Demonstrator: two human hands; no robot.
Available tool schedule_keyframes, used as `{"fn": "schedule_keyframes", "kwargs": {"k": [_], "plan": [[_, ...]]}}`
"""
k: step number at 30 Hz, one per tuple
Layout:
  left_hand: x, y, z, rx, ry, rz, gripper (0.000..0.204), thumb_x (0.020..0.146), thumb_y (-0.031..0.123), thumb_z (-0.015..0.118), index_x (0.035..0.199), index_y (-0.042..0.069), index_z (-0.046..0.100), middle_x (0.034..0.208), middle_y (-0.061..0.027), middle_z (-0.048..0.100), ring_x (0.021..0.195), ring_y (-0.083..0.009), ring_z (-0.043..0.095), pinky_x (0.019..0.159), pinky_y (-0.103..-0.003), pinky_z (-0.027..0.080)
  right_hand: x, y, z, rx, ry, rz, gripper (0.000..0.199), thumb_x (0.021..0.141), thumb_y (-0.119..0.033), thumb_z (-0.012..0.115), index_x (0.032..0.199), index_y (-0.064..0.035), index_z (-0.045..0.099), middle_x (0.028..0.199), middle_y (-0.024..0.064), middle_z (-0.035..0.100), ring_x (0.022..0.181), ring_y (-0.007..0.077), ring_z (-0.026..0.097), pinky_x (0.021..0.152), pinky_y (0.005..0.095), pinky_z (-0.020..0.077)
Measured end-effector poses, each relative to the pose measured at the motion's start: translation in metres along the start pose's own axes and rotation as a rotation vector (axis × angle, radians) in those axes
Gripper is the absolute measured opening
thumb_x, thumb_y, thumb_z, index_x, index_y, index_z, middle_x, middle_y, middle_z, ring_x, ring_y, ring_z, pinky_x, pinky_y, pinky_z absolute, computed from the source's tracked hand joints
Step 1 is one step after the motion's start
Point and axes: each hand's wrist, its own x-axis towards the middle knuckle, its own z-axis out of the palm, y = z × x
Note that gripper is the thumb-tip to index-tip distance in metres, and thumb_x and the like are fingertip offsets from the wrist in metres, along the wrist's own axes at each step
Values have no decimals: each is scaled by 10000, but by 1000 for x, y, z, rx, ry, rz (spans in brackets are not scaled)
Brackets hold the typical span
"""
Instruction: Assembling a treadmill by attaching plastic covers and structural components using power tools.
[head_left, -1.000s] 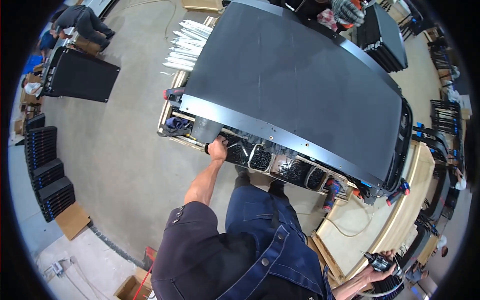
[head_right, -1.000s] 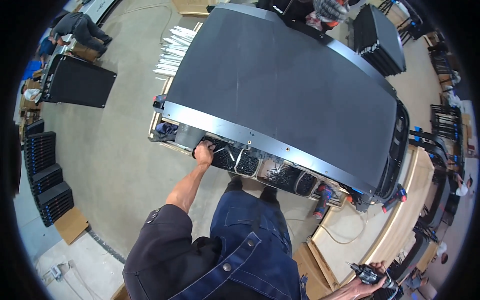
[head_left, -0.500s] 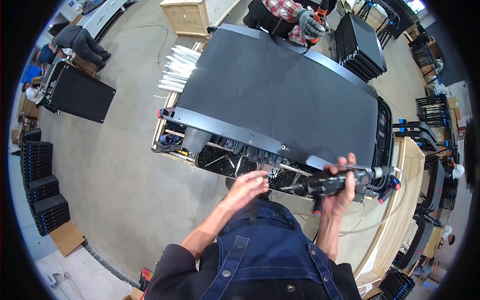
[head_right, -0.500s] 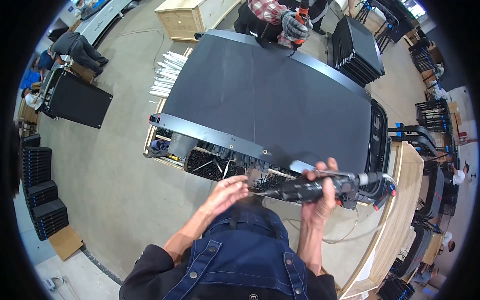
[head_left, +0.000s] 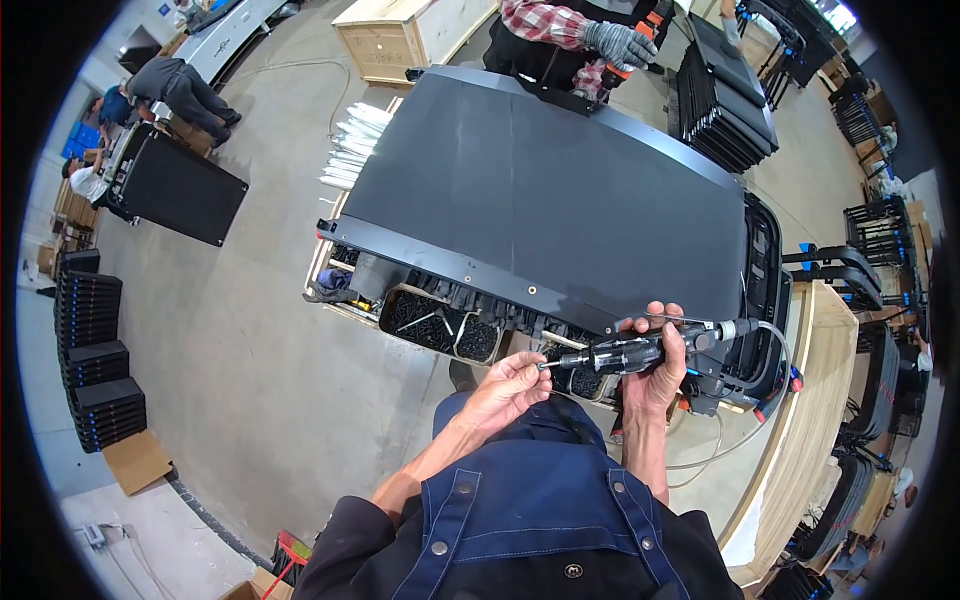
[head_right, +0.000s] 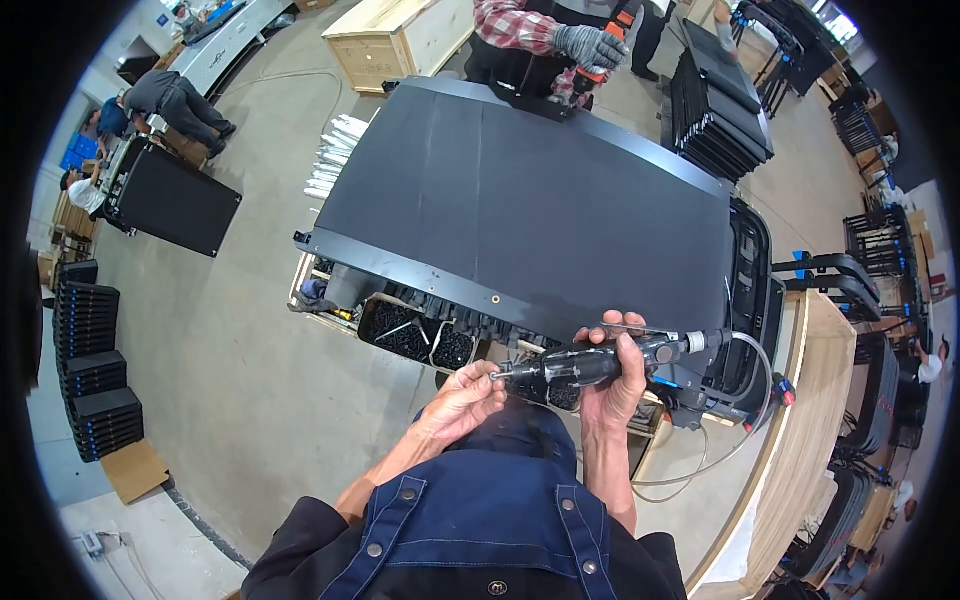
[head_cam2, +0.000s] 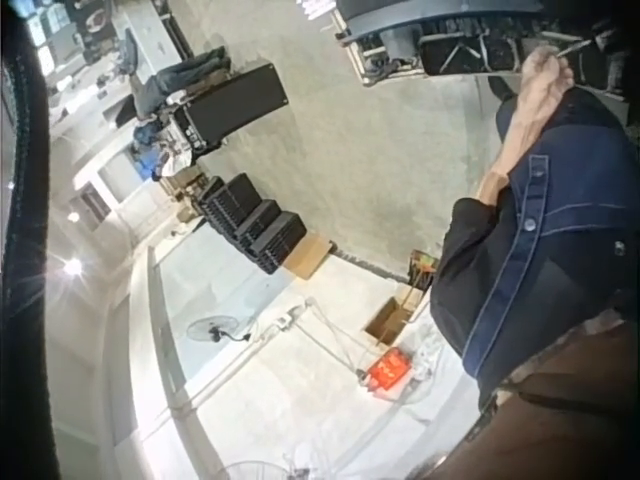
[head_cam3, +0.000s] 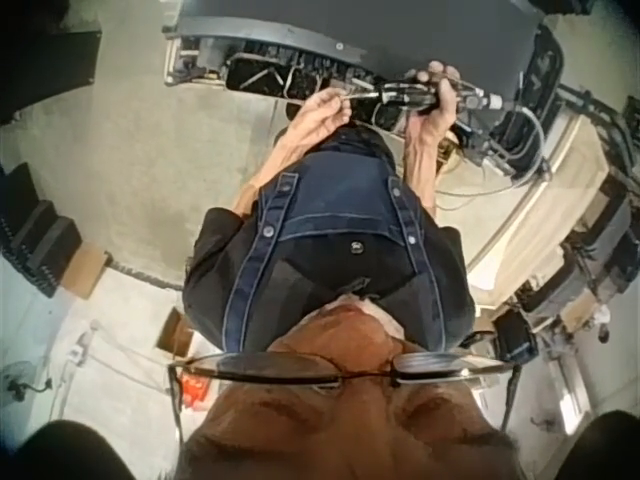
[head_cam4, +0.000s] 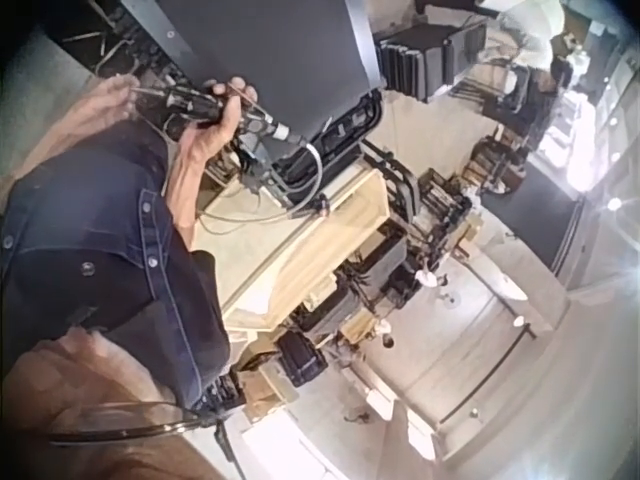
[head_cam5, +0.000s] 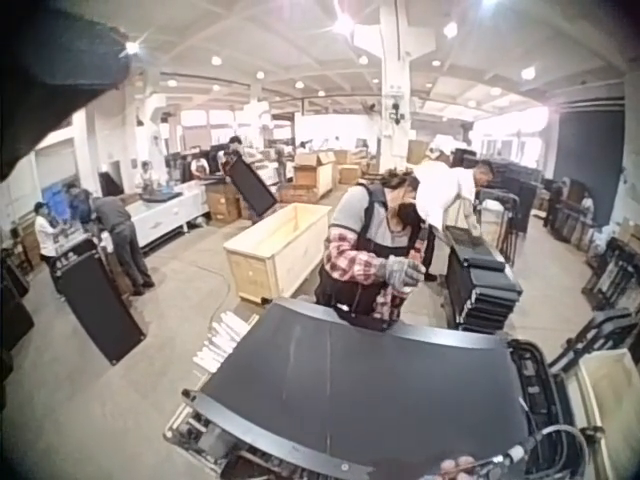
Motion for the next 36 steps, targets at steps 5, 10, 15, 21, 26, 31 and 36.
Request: {"fn": "schedule_keyframes", "kwargs": {"k": [5,10,15,21,26,31,36], "plan": [[6,-4,22,384,129,169,208,952,75,675,1148,15,644,995,-126,709,907,-230,718,829,-333,615,3,-8,-4,-12,41,-6,307,933,-118,659,1228,-81,580,1133,119,678,907,207,657,957,445,519],[5,-5,55,1616,232,981,134,907,-5,688,1039,-26,671,943,-111,702,824,-168,696,727,-292,563,8,2,-16,-17,310,57,346,879,-114,707,1202,-82,587,1081,115,714,882,213,684,930,450,536],[21,14,31,993,278,405,183,928,59,697,1080,-37,659,954,-107,698,804,-138,678,720,-272,574,8,18,-8,-168,303,-38,408,873,-114,711,1242,-74,540,1159,130,673,906,221,683,923,443,538],[77,21,-1,-169,163,-1,259,997,227,634,1159,25,640,879,-31,667,746,-126,672,711,-263,603,26,39,36,-539,-65,-339,437,866,-62,691,1264,-62,511,1192,168,642,963,244,687,930,418,539],[105,20,-10,-318,145,-5,351,1027,381,558,1123,58,655,874,-6,658,702,-115,646,656,-227,570,40,72,53,-829,-266,-355,455,809,96,661,1214,-34,500,1196,182,633,977,237,686,912,376,558],[78,12,-18,293,397,-31,584,943,597,600,1100,35,625,898,-35,631,801,-149,647,686,-300,561,61,85,44,-1036,-686,-530,495,769,153,656,1193,-38,486,1158,209,636,934,220,687,845,375,577],[103,-3,-67,706,270,353,616,857,541,757,1085,-16,625,952,-98,651,787,-161,630,697,-298,542,66,105,76,-1038,-884,-329,401,760,150,671,1085,-35,526,998,136,645,943,225,675,862,386,573]]}}
